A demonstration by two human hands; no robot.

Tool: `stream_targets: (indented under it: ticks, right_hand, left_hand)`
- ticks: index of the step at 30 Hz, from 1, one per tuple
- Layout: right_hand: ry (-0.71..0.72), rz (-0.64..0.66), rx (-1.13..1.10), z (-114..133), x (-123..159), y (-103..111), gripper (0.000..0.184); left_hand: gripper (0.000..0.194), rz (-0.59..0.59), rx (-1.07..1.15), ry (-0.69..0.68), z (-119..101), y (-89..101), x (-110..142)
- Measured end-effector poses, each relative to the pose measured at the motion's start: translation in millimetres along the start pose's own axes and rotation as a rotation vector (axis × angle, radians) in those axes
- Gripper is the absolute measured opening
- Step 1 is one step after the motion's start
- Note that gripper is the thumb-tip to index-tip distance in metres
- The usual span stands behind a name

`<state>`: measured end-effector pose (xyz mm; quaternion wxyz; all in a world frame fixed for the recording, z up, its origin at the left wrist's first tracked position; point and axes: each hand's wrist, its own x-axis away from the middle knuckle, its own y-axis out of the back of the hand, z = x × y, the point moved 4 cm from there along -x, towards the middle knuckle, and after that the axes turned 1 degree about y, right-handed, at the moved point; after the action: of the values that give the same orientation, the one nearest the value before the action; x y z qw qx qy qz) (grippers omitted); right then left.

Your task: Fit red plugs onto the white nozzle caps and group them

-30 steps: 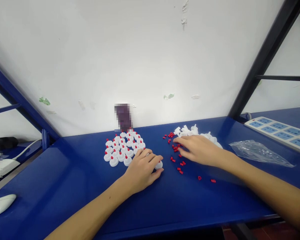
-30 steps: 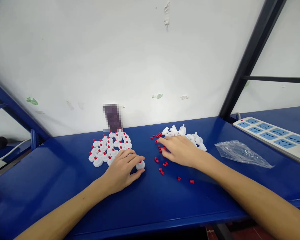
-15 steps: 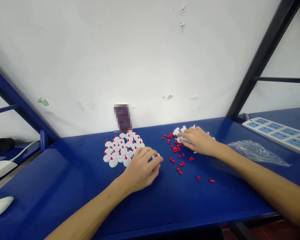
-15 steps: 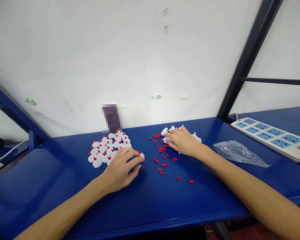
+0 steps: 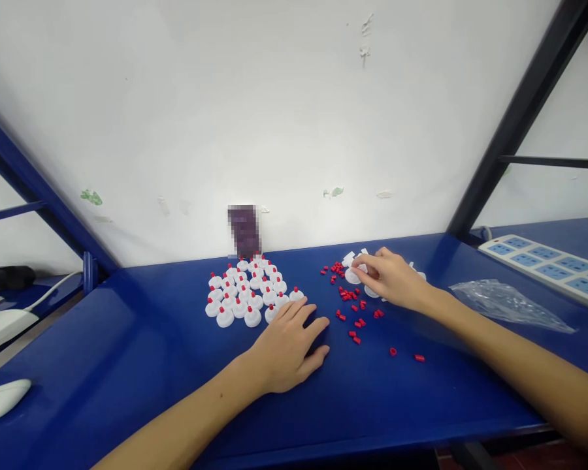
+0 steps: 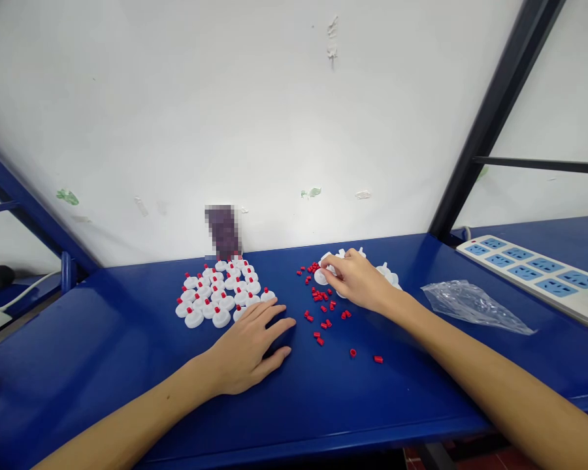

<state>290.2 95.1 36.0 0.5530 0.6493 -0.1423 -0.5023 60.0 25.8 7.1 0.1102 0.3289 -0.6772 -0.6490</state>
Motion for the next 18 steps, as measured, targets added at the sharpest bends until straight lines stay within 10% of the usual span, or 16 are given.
stream_targets:
  ticks: [9, 18]
  right_hand:
    - [-0.072, 0.002, -0.211, 18.9, 2.9, 2.3, 0.024]
    - [0.090, 0.103, -0.253, 29.0, 2.9, 2.1, 0.022]
  left_hand:
    - [0.045, 0.024, -0.024, 0.153, 6.4, -6.7, 2.7]
    - [0.051, 0.080, 0.066, -0.101, -3.2, -6.9, -5.8]
